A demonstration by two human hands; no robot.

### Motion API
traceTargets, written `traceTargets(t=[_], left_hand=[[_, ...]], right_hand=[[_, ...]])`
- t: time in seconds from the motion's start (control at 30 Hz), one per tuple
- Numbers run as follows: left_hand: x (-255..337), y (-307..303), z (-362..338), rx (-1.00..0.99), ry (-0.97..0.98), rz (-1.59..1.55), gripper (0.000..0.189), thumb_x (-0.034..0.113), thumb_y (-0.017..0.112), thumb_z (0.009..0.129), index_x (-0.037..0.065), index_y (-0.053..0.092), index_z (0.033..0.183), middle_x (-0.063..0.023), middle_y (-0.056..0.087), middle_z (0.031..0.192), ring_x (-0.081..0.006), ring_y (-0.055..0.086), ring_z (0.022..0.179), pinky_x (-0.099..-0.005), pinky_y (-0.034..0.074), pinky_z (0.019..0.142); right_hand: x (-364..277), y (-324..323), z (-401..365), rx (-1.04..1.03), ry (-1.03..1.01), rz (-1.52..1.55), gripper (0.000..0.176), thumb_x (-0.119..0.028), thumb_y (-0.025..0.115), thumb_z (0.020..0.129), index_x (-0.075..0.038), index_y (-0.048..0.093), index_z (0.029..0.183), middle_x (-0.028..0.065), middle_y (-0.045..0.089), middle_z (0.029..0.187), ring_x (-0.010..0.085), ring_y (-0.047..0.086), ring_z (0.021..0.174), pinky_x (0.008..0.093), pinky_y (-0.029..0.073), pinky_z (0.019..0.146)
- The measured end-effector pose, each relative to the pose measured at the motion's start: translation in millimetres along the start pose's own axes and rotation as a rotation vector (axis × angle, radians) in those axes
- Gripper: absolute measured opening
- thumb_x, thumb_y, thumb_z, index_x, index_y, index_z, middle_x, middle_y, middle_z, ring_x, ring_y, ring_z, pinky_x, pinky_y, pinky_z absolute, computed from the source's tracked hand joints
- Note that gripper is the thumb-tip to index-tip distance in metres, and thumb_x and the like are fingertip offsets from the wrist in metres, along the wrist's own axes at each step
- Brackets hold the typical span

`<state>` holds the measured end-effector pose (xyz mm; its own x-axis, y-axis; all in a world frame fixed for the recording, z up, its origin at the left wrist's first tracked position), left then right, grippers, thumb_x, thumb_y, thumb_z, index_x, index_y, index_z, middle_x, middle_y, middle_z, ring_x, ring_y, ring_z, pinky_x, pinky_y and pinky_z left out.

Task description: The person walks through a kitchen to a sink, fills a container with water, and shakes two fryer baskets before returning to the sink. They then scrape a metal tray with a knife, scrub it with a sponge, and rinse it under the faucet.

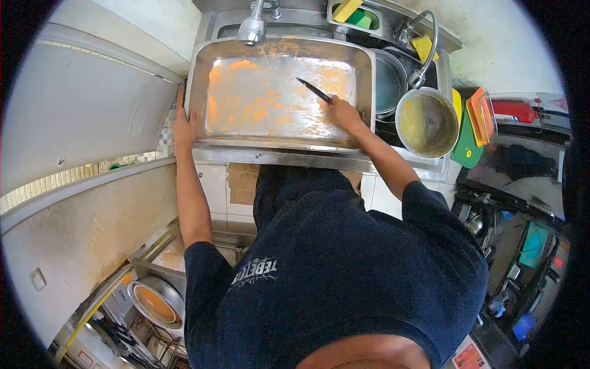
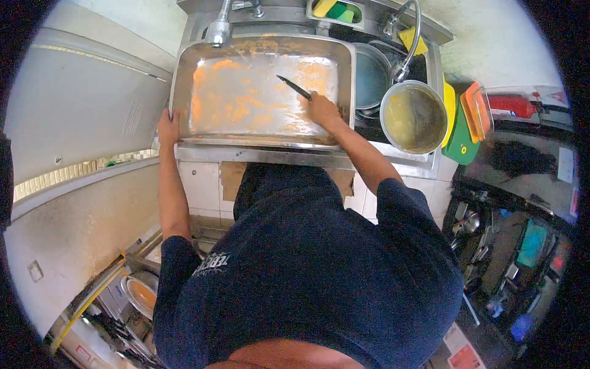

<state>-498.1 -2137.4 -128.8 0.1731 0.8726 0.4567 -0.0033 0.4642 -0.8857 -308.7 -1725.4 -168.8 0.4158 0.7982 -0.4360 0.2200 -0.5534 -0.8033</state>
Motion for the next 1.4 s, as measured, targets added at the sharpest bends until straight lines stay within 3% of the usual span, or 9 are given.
traceTargets(t=[0.13,0.27,0.3,0.63,0.7,0.8,0.93,1.0,1.4], left_hand=[[-2,3,2,-0.03,-0.028,-0.016,0.04,0.036,0.052,0.083,-0.003,0.051,0.093,-0.027,0.056,0.087,-0.0434,0.053,0.083,-0.0458,0.042,0.069],[7,-4,0,-0.038,-0.057,0.105,0.041,0.037,0.05,0.083,-0.002,0.05,0.094,-0.0262,0.057,0.088,-0.0429,0.054,0.084,-0.0473,0.042,0.07],[7,-3,-3,-0.064,-0.094,0.11,0.041,0.038,0.049,0.083,-0.001,0.05,0.094,-0.0261,0.057,0.088,-0.0429,0.054,0.084,-0.0476,0.042,0.07],[4,2,2,-0.042,-0.082,0.118,0.042,0.039,0.049,0.083,0.0,0.05,0.096,-0.0256,0.058,0.088,-0.043,0.054,0.084,-0.0482,0.042,0.071],[10,-6,-4,0.005,-0.068,0.11,0.041,0.038,0.049,0.083,-0.001,0.05,0.098,-0.026,0.058,0.087,-0.0435,0.054,0.085,-0.0483,0.042,0.071],[5,-1,2,-0.04,-0.052,0.106,0.043,0.038,0.05,0.083,-0.001,0.049,0.101,-0.0262,0.057,0.09,-0.0431,0.054,0.087,-0.0479,0.042,0.073],[6,-1,-2,-0.087,-0.103,0.1,0.036,0.034,0.048,0.083,-0.001,0.048,0.091,-0.0251,0.056,0.092,-0.0408,0.054,0.086,-0.0477,0.042,0.073],[4,1,3,-0.122,-0.134,0.132,0.044,0.038,0.049,0.083,-0.001,0.049,0.104,-0.0264,0.056,0.097,-0.0422,0.053,0.09,-0.0471,0.042,0.076],[11,31,0,-0.113,-0.155,0.048,0.039,0.037,0.047,0.083,0.001,0.048,0.098,-0.0258,0.059,0.085,-0.0417,0.056,0.082,-0.0481,0.043,0.072]], right_hand=[[-15,37,-10,-0.189,-0.157,-0.109,0.029,-0.024,0.045,0.082,0.001,0.05,0.094,0.027,0.058,0.085,0.0386,0.057,0.085,0.0478,0.043,0.076],[-18,8,-5,0.06,-0.121,0.006,0.024,-0.023,0.037,0.086,-0.002,0.049,0.09,0.0252,0.058,0.073,0.0417,0.057,0.073,0.0496,0.043,0.069],[-26,30,-3,-0.034,-0.253,-0.076,0.026,-0.025,0.038,0.085,-0.002,0.049,0.092,0.0257,0.058,0.074,0.0413,0.057,0.073,0.0494,0.044,0.068],[-40,19,12,-0.049,-0.217,-0.218,0.035,-0.03,0.036,0.086,0.0,0.052,0.092,0.0248,0.059,0.082,0.0411,0.058,0.078,0.0495,0.044,0.072],[-45,1,10,-0.018,-0.072,-0.156,0.037,-0.033,0.037,0.086,0.0,0.052,0.092,0.0248,0.059,0.081,0.0424,0.057,0.076,0.0494,0.045,0.072],[-65,22,-4,-0.084,-0.244,-0.25,0.037,-0.033,0.037,0.085,-0.001,0.053,0.093,0.0237,0.06,0.08,0.0408,0.058,0.076,0.0486,0.046,0.071],[-52,6,18,-0.068,-0.114,-0.181,0.04,-0.035,0.036,0.086,-0.002,0.056,0.095,0.0233,0.061,0.084,0.0386,0.059,0.076,0.0471,0.047,0.071],[-75,25,-2,-0.135,-0.249,-0.246,0.044,-0.038,0.033,0.086,-0.002,0.058,0.093,0.021,0.061,0.085,0.0385,0.059,0.078,0.0458,0.047,0.072],[-77,22,4,-0.164,-0.263,-0.381,0.045,-0.04,0.033,0.088,-0.003,0.059,0.09,0.0201,0.062,0.081,0.0352,0.06,0.078,0.0452,0.048,0.07]])
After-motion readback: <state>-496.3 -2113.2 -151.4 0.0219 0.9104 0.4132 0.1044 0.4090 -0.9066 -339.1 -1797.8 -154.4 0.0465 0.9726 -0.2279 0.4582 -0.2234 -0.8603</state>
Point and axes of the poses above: each hand's wrist, its own z-axis towards the middle knuckle, its own y-axis out of the palm, x = y × z, the point moved 8 cm from there along z, towards the middle knuckle
